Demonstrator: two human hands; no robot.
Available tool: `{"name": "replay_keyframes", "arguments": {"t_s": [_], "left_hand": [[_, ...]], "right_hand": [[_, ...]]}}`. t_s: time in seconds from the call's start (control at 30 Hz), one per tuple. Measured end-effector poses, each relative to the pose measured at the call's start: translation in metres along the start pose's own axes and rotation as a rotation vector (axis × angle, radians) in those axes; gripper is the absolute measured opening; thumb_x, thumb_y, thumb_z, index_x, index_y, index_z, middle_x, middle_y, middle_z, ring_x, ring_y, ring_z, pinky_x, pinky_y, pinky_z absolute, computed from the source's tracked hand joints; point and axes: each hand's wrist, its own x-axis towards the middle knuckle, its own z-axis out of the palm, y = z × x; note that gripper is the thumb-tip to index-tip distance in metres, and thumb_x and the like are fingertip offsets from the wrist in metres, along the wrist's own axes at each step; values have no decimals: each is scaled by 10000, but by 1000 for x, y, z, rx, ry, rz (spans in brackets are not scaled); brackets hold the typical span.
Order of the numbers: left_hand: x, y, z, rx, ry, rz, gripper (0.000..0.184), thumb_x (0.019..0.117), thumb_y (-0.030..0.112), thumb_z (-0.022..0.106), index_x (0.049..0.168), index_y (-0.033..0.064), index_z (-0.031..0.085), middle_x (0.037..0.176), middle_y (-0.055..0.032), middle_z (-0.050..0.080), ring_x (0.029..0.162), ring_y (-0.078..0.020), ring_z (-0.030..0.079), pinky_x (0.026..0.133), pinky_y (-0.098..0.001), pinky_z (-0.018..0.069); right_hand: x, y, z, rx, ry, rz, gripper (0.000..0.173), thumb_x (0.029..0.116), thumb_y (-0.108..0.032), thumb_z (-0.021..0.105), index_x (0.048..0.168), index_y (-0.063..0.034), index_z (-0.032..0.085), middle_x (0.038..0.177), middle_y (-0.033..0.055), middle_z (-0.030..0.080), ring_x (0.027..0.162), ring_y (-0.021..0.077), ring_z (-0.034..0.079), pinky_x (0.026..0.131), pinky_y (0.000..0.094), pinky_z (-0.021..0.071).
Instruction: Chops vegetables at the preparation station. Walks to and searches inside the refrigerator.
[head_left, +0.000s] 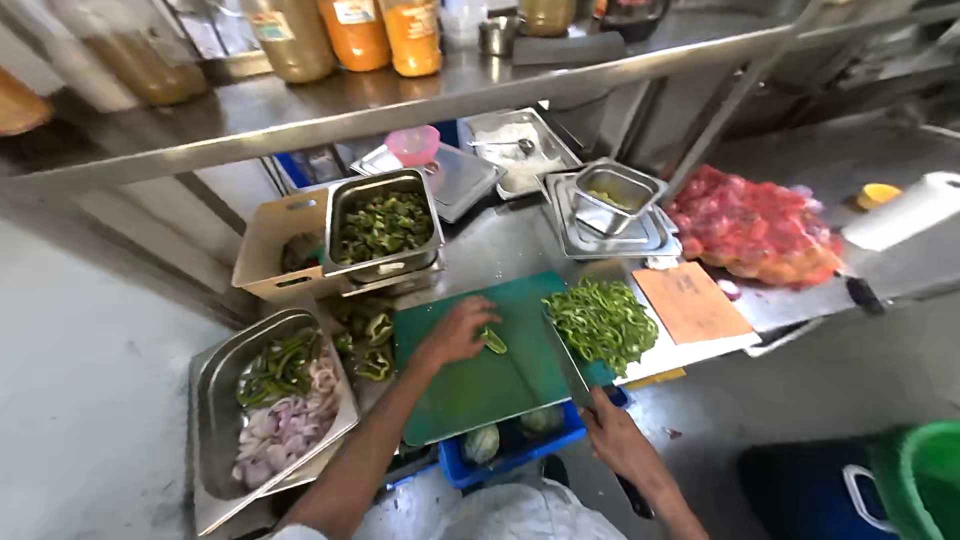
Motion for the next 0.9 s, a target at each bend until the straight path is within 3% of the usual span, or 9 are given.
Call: {"name": "replay_keyframes", "arguments": {"t_s": [0.03,0.1,0.2,0.3,0.43,0.57,0.73,0.9], "left_hand": [[-7,1,25,14,-59,4,319,914,155,744,1233,168,743,1443,-55,606,1429,-246,477,1216,-452,374],[-19,1,56,-6,-79,-54,218,974,188,688,1170,135,768,1338,-70,662,1331,-236,561,1160,-415,440],[-29,16,76,-95,-35,-206,261,983,305,692,1107,90,776,1195,-94,700,1167,-222,647,1061,-385,518],[-37,43,84,-149,-70,-300,325,954,371,725,1074,73,773,1140,-100,699,1072,-209,679,998,-369,559],[-37,52,86,-117,-82,-283,302,944,340,745,974,40,759,1099,-119,692,1049,-240,682,977,-406,566],[-38,42,91,-124,-30,-191,261,922,307,779,920,47,751,1054,-93,693,987,-210,687,929,-381,587],[-50,40,86,-167,74,-176,348,840,405,850,1006,110,772,1072,-55,704,991,-166,692,904,-358,604],[-58,39,81,-218,79,-173,205,877,238,830,1001,88,766,1078,-74,718,993,-181,706,917,-372,607]], "right_hand": [[-1,-3,0,-39,-17,22,383,1079,-273,481,1420,-98,458,945,154,682,719,281,712,674,477,615],[-3,-16,1,-151,-38,50,393,1082,-265,464,1442,-106,462,1032,179,691,854,318,729,773,506,609],[-5,-40,3,-306,-24,51,420,1080,-223,445,1480,-95,443,1124,229,690,1065,407,692,919,569,549],[-8,-63,6,-414,-39,72,464,1062,-155,430,1524,-134,404,1129,232,693,1076,425,688,900,578,556],[-14,-81,5,-522,-90,43,566,1010,-56,472,1554,-191,394,1147,242,686,1075,447,681,873,584,558],[11,-76,24,-536,-148,41,518,1026,-56,463,1525,-180,402,1206,229,673,1125,431,671,892,588,559],[15,-82,14,-550,-174,33,539,1006,-77,519,1520,-174,393,1160,222,688,1100,427,681,901,576,555],[4,-86,13,-564,-234,26,550,1009,-68,502,1535,-186,393,1180,224,682,1114,431,670,899,590,547]]}}
